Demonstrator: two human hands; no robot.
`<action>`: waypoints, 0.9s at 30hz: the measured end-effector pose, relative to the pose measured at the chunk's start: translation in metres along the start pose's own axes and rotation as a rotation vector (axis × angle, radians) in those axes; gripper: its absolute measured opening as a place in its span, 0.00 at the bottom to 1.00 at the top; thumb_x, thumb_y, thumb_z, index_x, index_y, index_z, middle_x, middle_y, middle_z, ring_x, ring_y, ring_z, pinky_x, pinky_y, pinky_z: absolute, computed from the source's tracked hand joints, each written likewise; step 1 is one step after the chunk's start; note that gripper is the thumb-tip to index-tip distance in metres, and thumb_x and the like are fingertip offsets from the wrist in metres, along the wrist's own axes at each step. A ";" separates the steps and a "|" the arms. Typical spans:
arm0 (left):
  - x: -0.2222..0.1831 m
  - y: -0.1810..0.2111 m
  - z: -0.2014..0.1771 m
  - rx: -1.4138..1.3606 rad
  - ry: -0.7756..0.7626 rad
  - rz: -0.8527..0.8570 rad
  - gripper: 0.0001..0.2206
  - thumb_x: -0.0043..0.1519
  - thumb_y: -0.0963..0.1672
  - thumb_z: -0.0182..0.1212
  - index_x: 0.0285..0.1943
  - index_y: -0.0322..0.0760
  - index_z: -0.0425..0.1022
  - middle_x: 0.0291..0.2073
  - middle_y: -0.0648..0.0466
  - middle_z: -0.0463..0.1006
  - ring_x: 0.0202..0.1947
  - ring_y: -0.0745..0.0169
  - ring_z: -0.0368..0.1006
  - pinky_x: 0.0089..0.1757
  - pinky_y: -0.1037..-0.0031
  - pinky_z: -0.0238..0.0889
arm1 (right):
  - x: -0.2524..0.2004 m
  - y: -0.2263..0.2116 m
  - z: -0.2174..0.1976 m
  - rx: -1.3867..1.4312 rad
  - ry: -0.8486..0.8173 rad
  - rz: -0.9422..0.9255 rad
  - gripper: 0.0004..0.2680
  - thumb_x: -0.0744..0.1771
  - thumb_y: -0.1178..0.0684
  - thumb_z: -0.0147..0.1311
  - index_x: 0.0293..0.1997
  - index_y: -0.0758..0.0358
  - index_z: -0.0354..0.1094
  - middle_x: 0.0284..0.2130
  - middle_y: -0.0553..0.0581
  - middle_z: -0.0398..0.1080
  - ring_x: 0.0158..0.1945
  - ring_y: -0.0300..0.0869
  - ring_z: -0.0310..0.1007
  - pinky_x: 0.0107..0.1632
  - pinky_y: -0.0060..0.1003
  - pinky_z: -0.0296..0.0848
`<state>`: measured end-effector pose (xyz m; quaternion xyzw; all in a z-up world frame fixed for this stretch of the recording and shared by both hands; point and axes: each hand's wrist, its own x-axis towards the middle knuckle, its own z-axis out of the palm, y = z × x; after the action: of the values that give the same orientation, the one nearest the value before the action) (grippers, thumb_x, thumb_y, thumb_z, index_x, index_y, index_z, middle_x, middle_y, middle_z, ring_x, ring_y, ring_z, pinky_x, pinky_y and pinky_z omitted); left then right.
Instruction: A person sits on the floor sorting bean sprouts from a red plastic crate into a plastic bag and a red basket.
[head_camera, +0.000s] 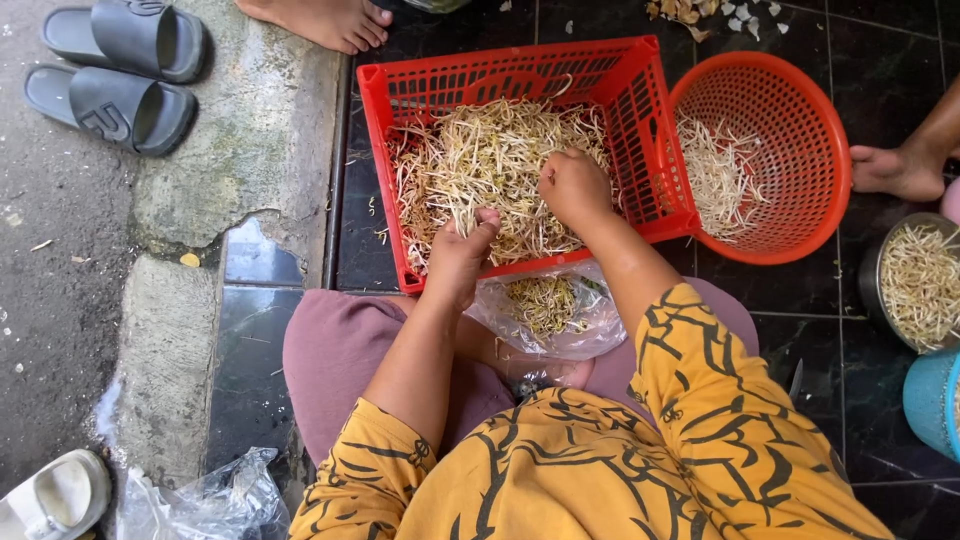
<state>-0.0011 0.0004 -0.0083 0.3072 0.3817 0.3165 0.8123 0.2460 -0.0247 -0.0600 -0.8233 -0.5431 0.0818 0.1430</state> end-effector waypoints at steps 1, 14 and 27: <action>0.001 0.000 0.001 -0.004 0.005 0.001 0.06 0.61 0.40 0.64 0.46 0.34 0.77 0.16 0.61 0.62 0.11 0.81 0.53 0.17 0.85 0.46 | -0.005 -0.006 -0.003 -0.001 -0.004 -0.005 0.05 0.64 0.50 0.58 0.35 0.57 0.73 0.31 0.60 0.69 0.40 0.61 0.76 0.41 0.55 0.74; 0.001 -0.010 0.004 0.170 0.000 0.094 0.05 0.58 0.40 0.71 0.38 0.33 0.81 0.15 0.57 0.71 0.15 0.79 0.59 0.23 0.86 0.48 | -0.099 -0.087 -0.041 0.807 -0.180 0.099 0.04 0.64 0.62 0.58 0.40 0.65 0.76 0.22 0.50 0.73 0.24 0.29 0.64 0.29 0.24 0.62; -0.008 -0.001 -0.008 0.223 -0.244 -0.163 0.09 0.57 0.43 0.74 0.32 0.35 0.78 0.11 0.61 0.62 0.11 0.81 0.53 0.18 0.89 0.42 | -0.104 -0.078 -0.077 1.207 -0.378 0.252 0.05 0.67 0.60 0.59 0.47 0.67 0.75 0.29 0.52 0.70 0.33 0.33 0.71 0.37 0.28 0.78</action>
<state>-0.0118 -0.0044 -0.0102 0.3995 0.3367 0.1659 0.8364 0.1594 -0.1025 0.0358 -0.6271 -0.3168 0.5325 0.4721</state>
